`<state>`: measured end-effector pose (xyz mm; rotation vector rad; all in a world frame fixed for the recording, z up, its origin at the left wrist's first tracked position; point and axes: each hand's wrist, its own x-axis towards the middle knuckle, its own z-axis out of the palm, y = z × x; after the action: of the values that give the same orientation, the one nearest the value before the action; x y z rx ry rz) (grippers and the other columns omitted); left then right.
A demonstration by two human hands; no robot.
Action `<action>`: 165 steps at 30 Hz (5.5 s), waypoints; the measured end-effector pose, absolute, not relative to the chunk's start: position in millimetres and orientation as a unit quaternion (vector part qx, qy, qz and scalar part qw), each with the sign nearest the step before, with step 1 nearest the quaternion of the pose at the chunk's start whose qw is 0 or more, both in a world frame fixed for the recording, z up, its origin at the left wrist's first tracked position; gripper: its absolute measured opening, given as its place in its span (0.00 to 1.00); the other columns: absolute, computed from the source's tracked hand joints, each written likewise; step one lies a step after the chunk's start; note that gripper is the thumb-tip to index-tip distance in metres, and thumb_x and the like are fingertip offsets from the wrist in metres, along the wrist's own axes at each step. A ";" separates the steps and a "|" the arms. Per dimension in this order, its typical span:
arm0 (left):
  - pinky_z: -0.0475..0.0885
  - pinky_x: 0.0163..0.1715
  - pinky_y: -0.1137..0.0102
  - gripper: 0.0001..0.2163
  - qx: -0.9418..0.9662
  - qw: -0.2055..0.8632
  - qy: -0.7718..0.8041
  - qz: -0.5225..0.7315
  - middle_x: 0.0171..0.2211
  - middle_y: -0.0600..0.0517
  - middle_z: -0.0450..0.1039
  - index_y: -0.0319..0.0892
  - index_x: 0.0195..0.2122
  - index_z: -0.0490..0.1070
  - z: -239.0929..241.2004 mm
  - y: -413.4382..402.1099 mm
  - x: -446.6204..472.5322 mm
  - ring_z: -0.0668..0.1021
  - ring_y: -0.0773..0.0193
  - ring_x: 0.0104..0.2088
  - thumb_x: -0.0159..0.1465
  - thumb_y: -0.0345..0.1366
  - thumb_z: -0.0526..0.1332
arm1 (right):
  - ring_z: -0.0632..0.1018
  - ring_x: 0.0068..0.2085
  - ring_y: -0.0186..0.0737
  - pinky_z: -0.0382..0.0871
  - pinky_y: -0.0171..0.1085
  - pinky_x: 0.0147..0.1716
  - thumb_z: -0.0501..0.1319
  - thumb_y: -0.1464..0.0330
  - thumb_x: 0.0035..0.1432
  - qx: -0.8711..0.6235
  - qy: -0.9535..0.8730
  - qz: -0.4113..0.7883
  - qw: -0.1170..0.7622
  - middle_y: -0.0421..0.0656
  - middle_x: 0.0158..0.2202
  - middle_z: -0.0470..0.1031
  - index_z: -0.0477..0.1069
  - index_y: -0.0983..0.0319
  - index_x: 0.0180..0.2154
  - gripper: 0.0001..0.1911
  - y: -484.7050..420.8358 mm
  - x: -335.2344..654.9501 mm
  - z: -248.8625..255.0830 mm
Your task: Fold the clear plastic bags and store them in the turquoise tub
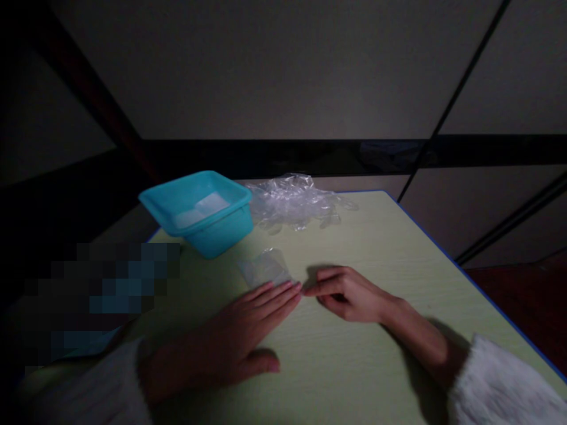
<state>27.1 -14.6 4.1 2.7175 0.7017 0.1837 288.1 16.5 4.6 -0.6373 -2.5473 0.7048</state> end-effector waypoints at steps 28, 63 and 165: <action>0.46 0.64 0.55 0.36 0.959 0.150 0.223 0.090 0.67 0.43 0.43 0.42 0.66 0.47 3.0 -11.1 6.0 0.48 0.49 0.66 0.62 0.58 0.52 | 0.70 0.32 0.40 0.64 0.38 0.31 0.50 0.73 0.63 -0.245 -0.952 0.126 0.133 0.46 0.31 0.70 0.73 0.62 0.49 0.18 13.8 288.0 12.2; 0.72 0.49 0.59 0.16 0.869 -0.034 0.433 0.237 0.47 0.42 0.75 0.36 0.50 0.69 -7.5 10.2 -16.6 0.77 0.55 0.46 0.66 0.34 0.50 | 0.68 0.32 0.40 0.61 0.38 0.31 0.50 0.75 0.61 -0.251 -0.949 0.126 0.140 0.45 0.30 0.68 0.73 0.63 0.48 0.18 12.5 287.6 4.0; 0.48 0.64 0.59 0.35 0.967 0.191 0.144 0.087 0.65 0.40 0.49 0.36 0.65 0.50 13.8 -35.9 14.6 0.54 0.51 0.65 0.64 0.56 0.50 | 0.55 0.65 0.42 0.52 0.49 0.62 0.42 0.56 0.68 -0.248 -0.941 0.149 0.176 0.53 0.65 0.53 0.47 0.65 0.65 0.30 52.2 238.6 -7.4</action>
<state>14.6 -35.9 13.8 2.7167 0.4039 0.2432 238.6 52.2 -7.4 -0.7029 -2.6640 0.4233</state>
